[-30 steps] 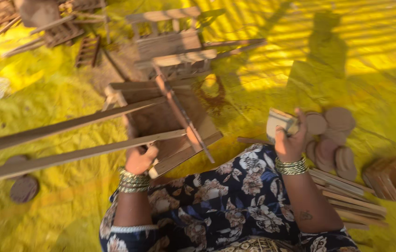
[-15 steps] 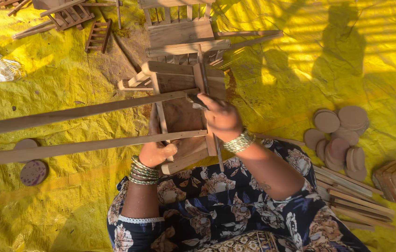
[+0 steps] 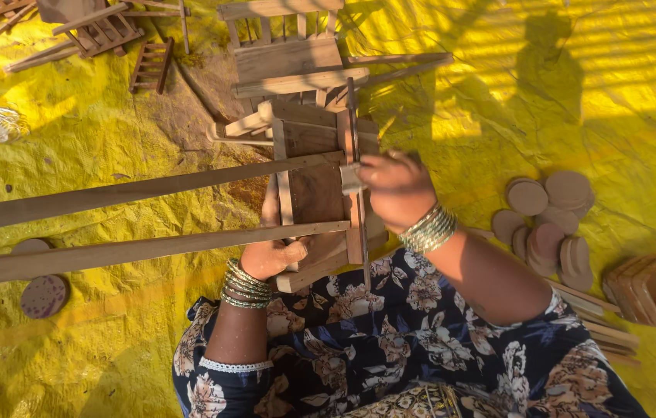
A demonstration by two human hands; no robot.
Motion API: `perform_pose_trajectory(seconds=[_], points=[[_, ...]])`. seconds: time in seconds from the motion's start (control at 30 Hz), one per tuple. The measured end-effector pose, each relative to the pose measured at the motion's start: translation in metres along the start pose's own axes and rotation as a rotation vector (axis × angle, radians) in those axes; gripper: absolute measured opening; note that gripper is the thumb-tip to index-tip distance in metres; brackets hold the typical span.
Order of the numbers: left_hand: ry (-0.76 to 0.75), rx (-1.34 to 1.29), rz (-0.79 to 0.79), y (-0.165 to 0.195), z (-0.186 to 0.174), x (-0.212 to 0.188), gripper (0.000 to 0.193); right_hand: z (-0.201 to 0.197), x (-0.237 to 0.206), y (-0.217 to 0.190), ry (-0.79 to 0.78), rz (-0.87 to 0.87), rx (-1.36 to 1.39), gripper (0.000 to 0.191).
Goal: The person sits on the ground holding a small wooden chair frame on their lap and sands its surfaces with a sanding block, rotating the chair to reach different sides, rails and edges. Other small wooden furniture pieces and sanding discs lie on the tarp around them.
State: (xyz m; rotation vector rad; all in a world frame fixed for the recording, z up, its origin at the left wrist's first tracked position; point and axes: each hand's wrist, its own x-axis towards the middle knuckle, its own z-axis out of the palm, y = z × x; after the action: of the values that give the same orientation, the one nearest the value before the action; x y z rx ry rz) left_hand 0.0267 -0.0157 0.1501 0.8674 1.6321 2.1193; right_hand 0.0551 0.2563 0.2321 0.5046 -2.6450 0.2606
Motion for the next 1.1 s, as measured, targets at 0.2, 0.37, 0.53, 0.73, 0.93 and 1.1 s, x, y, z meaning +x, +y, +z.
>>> perform_pose_trajectory(seconds=[0.2,0.37,0.53,0.73,0.93,1.1], points=[[0.119,0.473,-0.230,0.007,0.008,-0.006,0.086,0.021,-0.011,0.000,0.152,-0.281,-0.002,0.011],[0.052,0.327,-0.093,0.003,0.008,-0.011,0.083,0.027,-0.026,0.022,-0.115,-0.307,0.147,0.021],[0.040,0.451,0.086,-0.002,0.009,-0.007,0.084,0.029,-0.013,0.026,-0.286,-0.504,-0.123,0.021],[-0.032,0.281,-0.141,0.004,0.016,-0.007,0.074,0.019,0.011,0.041,0.012,-0.455,-0.215,0.028],[0.098,0.723,-0.288,0.016,0.036,-0.013,0.055,0.011,0.016,0.030,-0.155,-0.374,-0.308,0.020],[0.069,0.705,-0.149,0.024,0.041,-0.010,0.043,0.002,0.012,0.023,-0.491,-0.342,-0.118,0.014]])
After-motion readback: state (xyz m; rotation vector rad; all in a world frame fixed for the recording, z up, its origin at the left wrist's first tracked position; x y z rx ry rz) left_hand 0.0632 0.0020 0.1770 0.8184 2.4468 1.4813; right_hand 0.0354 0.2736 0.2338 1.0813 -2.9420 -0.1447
